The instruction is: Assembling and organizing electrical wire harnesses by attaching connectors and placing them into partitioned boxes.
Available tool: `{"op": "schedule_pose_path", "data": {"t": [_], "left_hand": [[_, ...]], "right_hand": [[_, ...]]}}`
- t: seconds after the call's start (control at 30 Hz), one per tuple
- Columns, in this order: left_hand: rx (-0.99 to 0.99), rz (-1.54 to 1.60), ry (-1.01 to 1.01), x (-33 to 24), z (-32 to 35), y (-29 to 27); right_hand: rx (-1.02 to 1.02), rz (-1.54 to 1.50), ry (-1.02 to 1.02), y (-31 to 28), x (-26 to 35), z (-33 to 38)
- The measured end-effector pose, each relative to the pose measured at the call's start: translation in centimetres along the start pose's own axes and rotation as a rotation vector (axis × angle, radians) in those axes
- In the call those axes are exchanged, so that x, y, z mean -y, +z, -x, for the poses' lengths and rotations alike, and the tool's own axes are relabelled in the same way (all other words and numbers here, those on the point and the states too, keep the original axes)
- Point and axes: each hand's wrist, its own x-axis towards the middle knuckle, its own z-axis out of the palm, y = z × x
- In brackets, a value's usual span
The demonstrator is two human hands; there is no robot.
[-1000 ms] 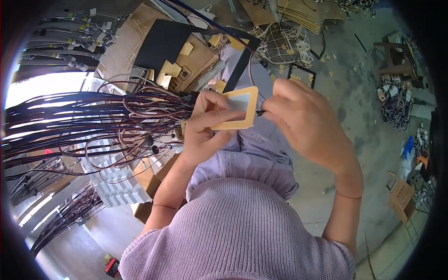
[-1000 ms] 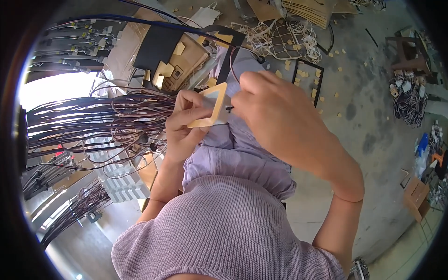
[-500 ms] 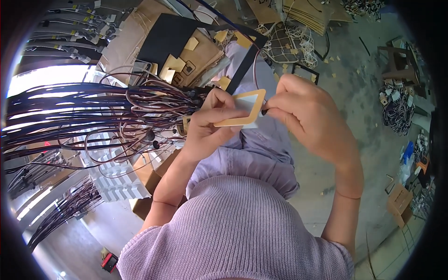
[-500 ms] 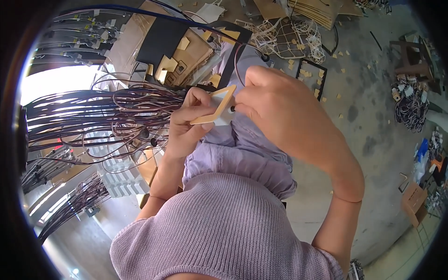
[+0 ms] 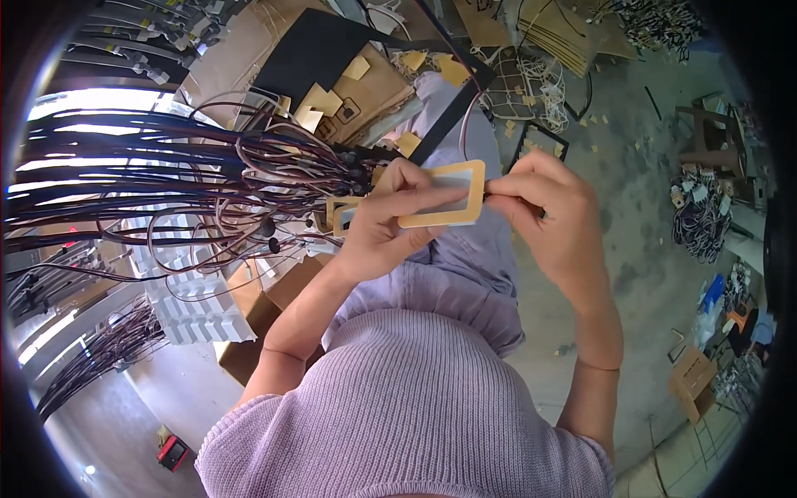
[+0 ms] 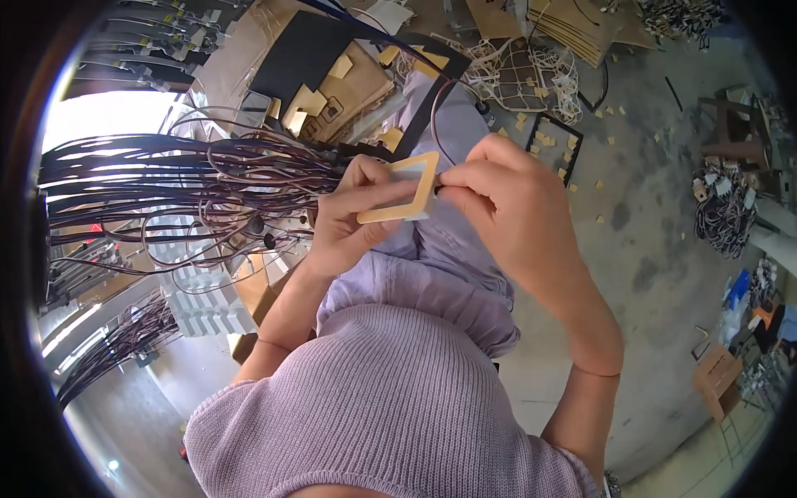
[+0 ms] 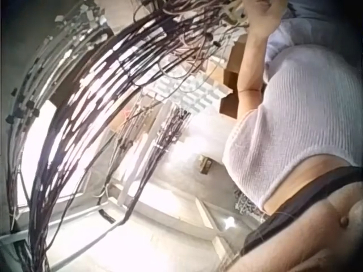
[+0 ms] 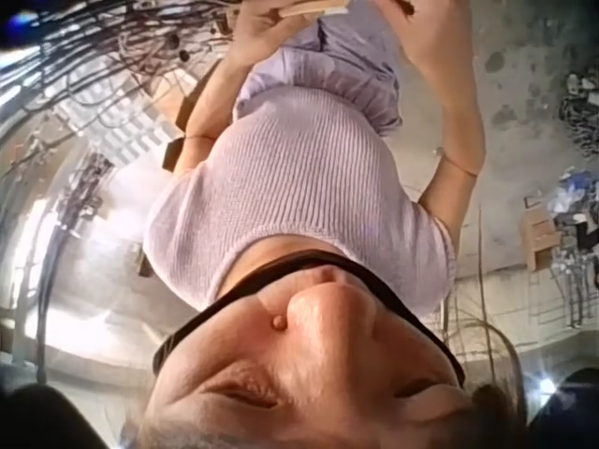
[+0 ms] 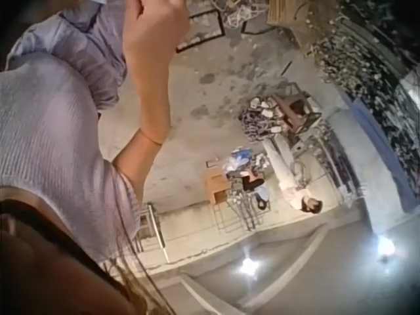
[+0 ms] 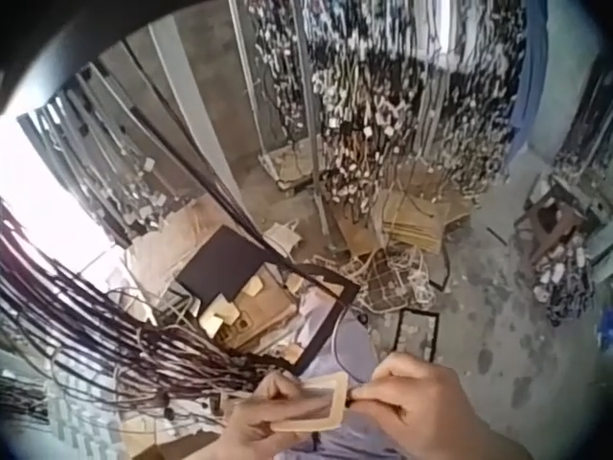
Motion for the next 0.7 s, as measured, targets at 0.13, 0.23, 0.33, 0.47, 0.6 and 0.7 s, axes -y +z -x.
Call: {"op": "schedule_pose_path", "data": {"t": [0.13, 0.23, 0.33, 0.47, 0.6, 0.7], "left_hand": [[0.015, 0.084, -0.043, -1.1, 0.3, -0.3], [0.086, -0.005, -0.018, 0.3, 0.1, 0.6], [0.092, 0.103, -0.201, 1.1, 1.1, 1.4], [0.146, 0.375, -0.367, 1.4, 2.0, 0.8], [0.148, 0.427, -0.398, 1.0, 1.7, 0.9], [0.172, 0.015, -0.197, 0.8, 1.2, 0.3]], "right_hand": [[-0.002, -0.073, -0.044, 1.0, -0.3, 0.7], [-0.161, -0.267, 0.140, 1.8, -0.9, 1.4], [-0.169, -0.077, 0.044, 2.4, -2.1, 1.8], [-0.095, 0.236, -0.260, 2.3, -2.4, 2.2], [-0.027, 0.430, -0.545, 2.3, -2.5, 2.6], [-0.112, 0.455, -0.671, 2.8, -2.7, 2.9]]}}
